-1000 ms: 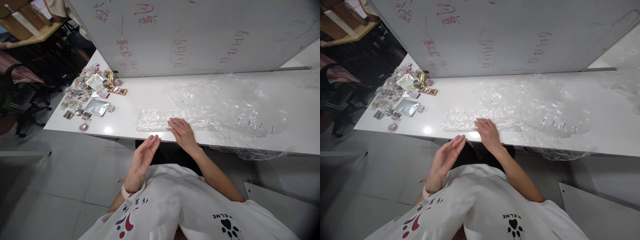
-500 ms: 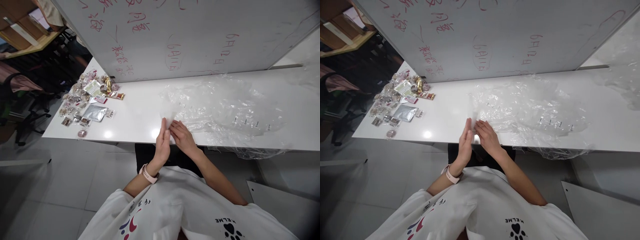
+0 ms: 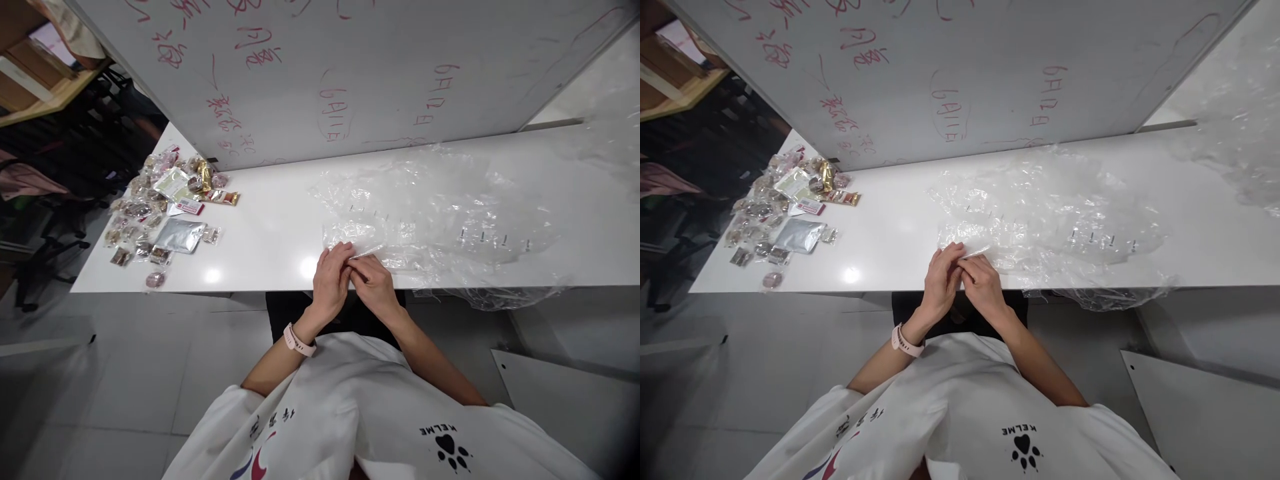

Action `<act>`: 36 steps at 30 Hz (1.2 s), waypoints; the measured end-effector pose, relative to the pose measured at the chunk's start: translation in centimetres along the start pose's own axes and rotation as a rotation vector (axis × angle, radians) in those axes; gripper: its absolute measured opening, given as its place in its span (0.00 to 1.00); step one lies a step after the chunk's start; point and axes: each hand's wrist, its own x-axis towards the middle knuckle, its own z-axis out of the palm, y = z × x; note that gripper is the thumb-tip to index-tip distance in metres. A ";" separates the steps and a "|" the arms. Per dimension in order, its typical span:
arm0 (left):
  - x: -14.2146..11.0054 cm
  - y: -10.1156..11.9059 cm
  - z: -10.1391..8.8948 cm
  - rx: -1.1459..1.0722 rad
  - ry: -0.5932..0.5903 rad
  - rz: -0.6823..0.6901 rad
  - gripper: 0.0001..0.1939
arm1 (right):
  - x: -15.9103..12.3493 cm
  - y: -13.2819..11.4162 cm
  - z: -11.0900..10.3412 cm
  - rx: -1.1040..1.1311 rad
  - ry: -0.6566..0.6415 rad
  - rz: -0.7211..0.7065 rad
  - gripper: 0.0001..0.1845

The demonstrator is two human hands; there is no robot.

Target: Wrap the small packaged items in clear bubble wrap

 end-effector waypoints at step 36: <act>-0.5 -2.7 -1.0 0.184 0.089 0.452 0.11 | -1.3 -1.5 -1.3 -0.343 -0.225 -0.090 0.30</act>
